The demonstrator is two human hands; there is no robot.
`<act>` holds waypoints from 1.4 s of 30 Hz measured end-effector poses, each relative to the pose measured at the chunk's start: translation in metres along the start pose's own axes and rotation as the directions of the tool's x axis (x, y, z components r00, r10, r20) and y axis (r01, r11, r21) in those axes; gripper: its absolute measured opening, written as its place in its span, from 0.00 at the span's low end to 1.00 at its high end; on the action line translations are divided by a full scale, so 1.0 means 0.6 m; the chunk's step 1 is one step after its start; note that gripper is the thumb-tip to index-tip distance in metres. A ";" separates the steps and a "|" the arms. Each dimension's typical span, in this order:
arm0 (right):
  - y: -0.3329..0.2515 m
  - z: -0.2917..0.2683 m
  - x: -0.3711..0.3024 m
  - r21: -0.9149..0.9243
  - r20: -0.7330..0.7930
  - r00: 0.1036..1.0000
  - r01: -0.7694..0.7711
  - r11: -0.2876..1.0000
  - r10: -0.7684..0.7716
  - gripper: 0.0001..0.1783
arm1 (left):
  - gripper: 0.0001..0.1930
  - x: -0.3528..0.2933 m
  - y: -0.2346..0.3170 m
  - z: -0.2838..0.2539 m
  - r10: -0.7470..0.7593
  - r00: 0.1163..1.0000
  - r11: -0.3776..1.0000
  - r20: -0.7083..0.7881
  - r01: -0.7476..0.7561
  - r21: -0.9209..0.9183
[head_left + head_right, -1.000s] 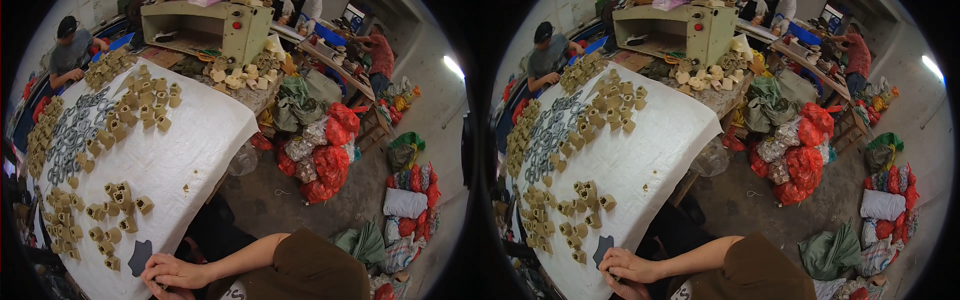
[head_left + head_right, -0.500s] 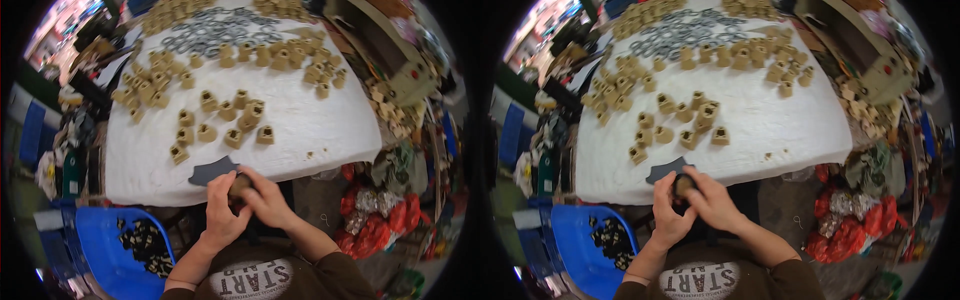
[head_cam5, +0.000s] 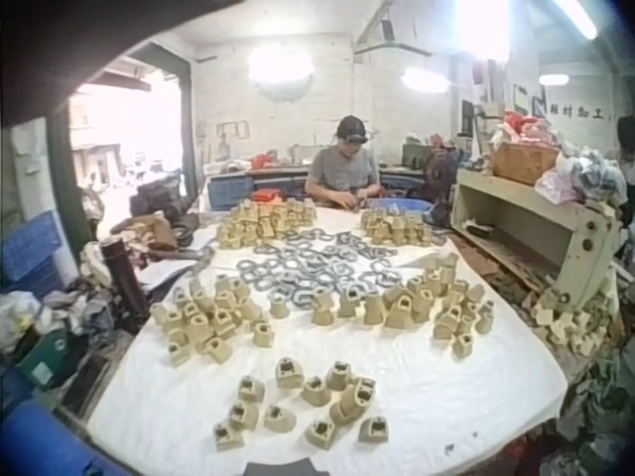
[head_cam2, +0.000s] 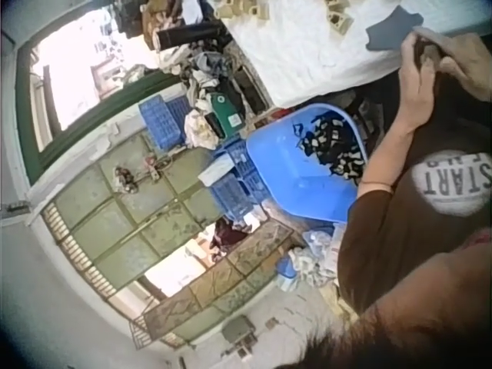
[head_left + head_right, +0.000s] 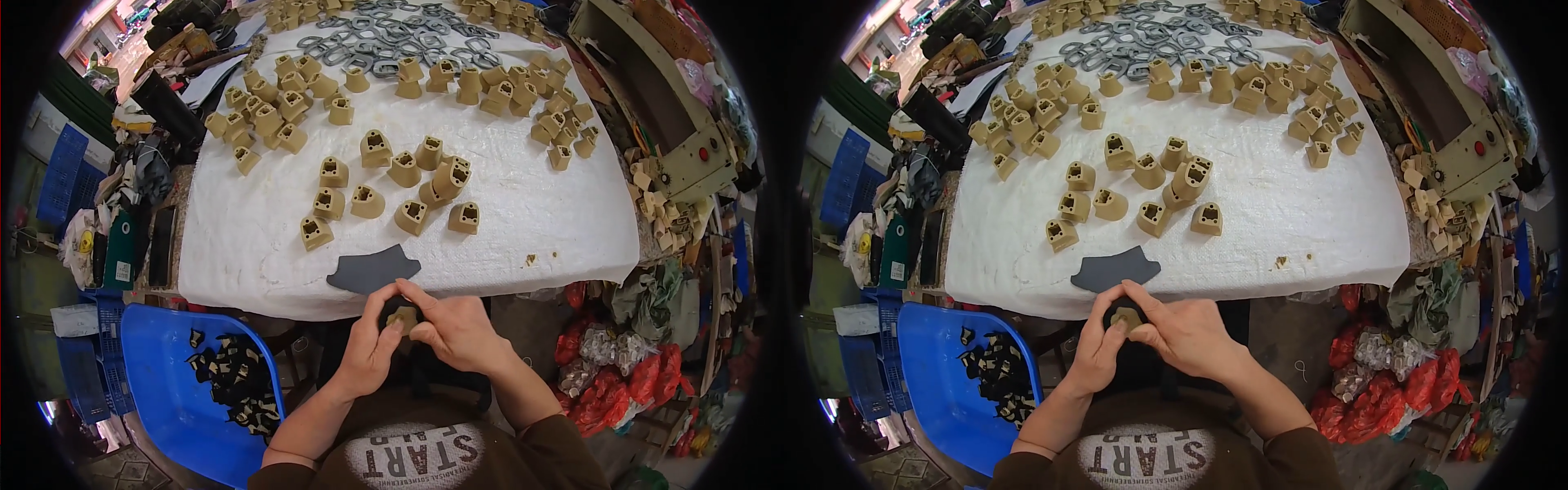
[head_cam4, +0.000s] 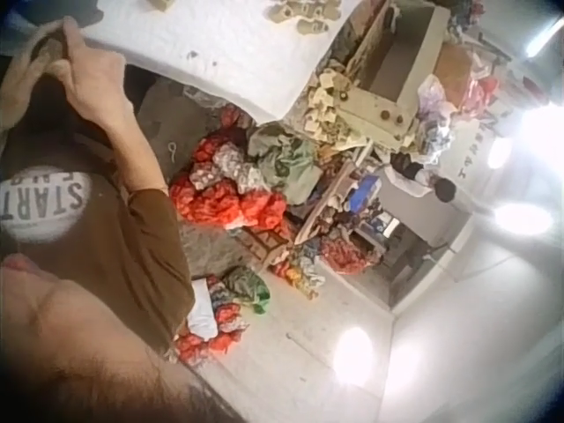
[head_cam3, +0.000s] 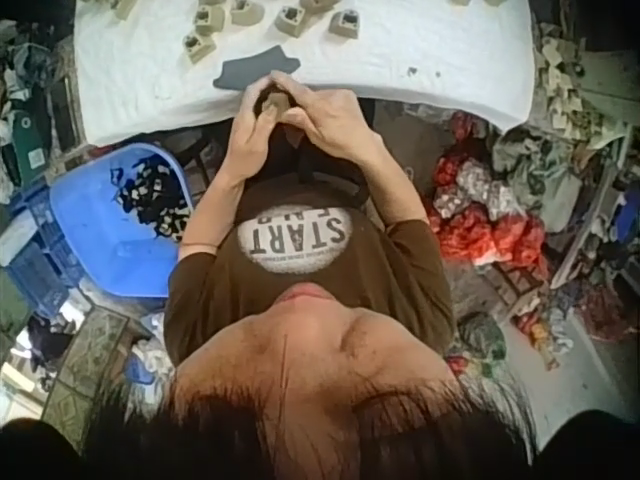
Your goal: Manually assembling small plastic and metal components for shoe manufacturing.
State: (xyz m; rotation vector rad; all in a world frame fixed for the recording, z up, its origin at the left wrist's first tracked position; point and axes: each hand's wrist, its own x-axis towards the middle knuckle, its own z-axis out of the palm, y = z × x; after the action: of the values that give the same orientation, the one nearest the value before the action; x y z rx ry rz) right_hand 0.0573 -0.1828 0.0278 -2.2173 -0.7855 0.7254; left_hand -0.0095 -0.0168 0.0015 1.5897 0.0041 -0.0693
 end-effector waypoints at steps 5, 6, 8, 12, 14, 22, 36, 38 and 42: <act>0.034 0.006 0.024 0.241 -0.550 0.767 0.524 0.817 -0.330 0.11 | 0.23 0.009 0.017 -0.002 0.087 0.983 0.996 0.162 -0.088 -0.002; 0.036 0.002 0.031 0.244 -0.552 0.770 0.516 0.821 -0.320 0.11 | 0.23 0.007 0.016 0.000 0.082 0.982 0.997 0.169 -0.082 -0.006; 0.039 -0.005 0.046 0.832 -0.081 0.932 0.259 0.491 -0.354 0.09 | 0.22 0.004 0.014 0.002 0.006 0.969 0.998 0.248 0.010 -0.064; 0.050 0.003 0.051 0.743 -0.132 0.842 0.433 0.510 -0.522 0.10 | 0.24 -0.004 0.014 0.003 -0.124 0.941 0.974 0.314 0.176 -0.141; 0.047 0.011 0.049 0.638 -0.196 0.838 0.503 0.583 -0.509 0.09 | 0.18 -0.007 0.016 0.012 -0.112 0.969 0.974 0.221 0.151 -0.167; 0.023 0.076 0.022 0.784 -0.334 0.933 0.353 0.510 -0.133 0.22 | 0.19 0.004 -0.005 0.033 -0.088 0.996 0.872 0.024 0.088 -0.481; 0.028 0.060 0.034 0.843 -0.215 0.971 0.239 0.483 -0.105 0.23 | 0.24 0.013 -0.002 0.023 -0.354 0.935 0.569 0.022 0.234 -0.788; 0.037 0.037 0.035 0.184 -0.488 0.773 0.546 0.817 -0.407 0.26 | 0.25 0.016 0.002 0.007 -0.342 0.931 0.474 0.127 0.288 -0.832; 0.035 0.030 0.036 -0.115 -0.472 0.699 0.556 0.823 -0.538 0.15 | 0.25 0.003 -0.005 0.004 -0.282 0.922 0.422 0.266 0.368 -0.828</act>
State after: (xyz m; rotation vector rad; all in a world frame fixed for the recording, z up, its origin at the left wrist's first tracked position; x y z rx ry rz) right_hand 0.0664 -0.1731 -0.0045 -1.8461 -1.0751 -0.1219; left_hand -0.0078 -0.0190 -0.0019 0.5064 0.2547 -0.3896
